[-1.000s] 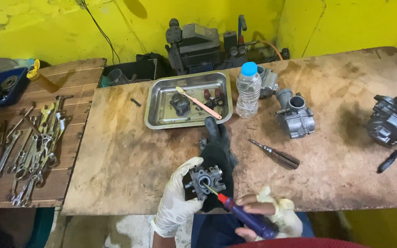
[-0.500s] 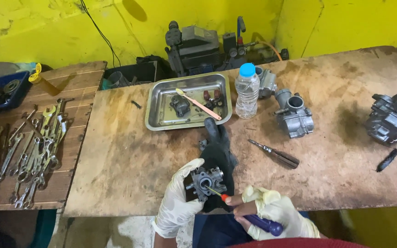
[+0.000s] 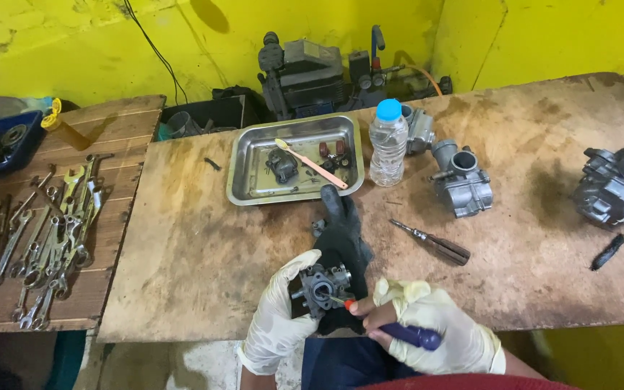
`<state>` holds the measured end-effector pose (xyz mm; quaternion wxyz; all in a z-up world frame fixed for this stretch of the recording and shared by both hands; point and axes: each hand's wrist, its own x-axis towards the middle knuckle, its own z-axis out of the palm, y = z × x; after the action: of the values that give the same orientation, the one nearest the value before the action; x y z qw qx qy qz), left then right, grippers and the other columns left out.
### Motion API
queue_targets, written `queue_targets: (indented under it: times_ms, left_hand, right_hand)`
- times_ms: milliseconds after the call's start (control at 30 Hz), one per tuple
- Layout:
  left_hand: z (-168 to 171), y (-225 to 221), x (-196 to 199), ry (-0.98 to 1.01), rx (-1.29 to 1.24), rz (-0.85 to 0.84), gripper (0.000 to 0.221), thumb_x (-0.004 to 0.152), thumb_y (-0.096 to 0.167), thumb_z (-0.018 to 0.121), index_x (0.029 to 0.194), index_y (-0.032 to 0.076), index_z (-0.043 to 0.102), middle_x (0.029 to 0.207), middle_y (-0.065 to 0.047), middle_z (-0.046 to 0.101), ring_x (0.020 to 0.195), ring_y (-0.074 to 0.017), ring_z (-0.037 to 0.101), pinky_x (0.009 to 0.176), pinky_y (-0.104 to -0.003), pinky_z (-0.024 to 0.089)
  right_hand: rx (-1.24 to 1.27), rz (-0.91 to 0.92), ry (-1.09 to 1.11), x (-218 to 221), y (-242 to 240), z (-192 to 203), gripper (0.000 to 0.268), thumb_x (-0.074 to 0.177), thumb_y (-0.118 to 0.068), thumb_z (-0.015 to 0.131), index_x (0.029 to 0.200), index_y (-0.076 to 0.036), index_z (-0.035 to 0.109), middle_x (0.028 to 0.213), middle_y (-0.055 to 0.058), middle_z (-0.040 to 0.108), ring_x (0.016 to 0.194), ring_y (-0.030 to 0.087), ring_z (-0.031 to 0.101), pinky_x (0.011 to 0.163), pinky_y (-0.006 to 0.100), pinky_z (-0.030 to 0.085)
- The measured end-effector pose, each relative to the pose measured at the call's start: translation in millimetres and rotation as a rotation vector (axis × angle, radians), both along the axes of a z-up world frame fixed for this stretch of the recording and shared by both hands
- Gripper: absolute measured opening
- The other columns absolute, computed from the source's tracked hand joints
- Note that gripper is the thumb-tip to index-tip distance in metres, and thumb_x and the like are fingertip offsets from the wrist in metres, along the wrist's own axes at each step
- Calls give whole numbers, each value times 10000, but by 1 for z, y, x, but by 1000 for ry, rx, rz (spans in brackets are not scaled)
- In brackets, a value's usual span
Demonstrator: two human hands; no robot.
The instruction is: The person holds a carburetor in gloved hands and uses a screwdriver to adjust internal components. The person repeatedly inserts and turns the screwdriver inside the carburetor body while rotating the part to access different areas.
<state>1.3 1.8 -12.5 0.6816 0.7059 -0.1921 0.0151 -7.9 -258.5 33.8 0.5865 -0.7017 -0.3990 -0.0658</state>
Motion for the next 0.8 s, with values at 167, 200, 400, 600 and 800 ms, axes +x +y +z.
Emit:
queue_targets:
  times_ms: [167,200,400,600,800]
  left_hand:
    - [1,0,-1,43,-29,-11,777,689,9,680,1451,24,524,1558,-183,498,1476,-300,471,1209,-444,393]
    - [1,-1,-2,45,-27,-10,777,689,9,680,1451,24,524,1558,-183,498,1476,-300,471,1209,-444,393]
    - [5,-3,-1,42,30,19,786,660,29,667,1434,18,532,1538,-183,514,1469,-294,481,1182,-434,434]
    - [3,-3,-2,69,10,17,777,676,19,699,1435,23,536,1533,-174,520,1453,-290,504,1156,-421,469]
    - [6,-4,-1,51,60,37,777,651,19,670,1418,31,545,1517,-175,539,1444,-291,518,1149,-414,473]
  right_hand:
    - [-88,-135,-159,-17,7,-53,84,917,-188,746,912,-108,723,1167,127,784,805,126,819,808,261,664]
    - [-86,-134,-157,-21,11,-53,84,917,-188,746,912,-108,723,1167,127,784,805,126,819,808,261,664]
    - [-112,81,199,-45,11,-85,194,960,-201,776,1119,-91,775,1515,223,538,912,190,738,944,335,478]
    - [-445,-186,1056,-56,37,-69,392,912,-414,714,1297,-422,785,1112,-257,835,779,-19,691,775,189,502]
    - [-535,-384,516,-72,48,-137,458,926,-451,687,1368,-559,634,1250,-22,751,1092,267,737,852,331,528]
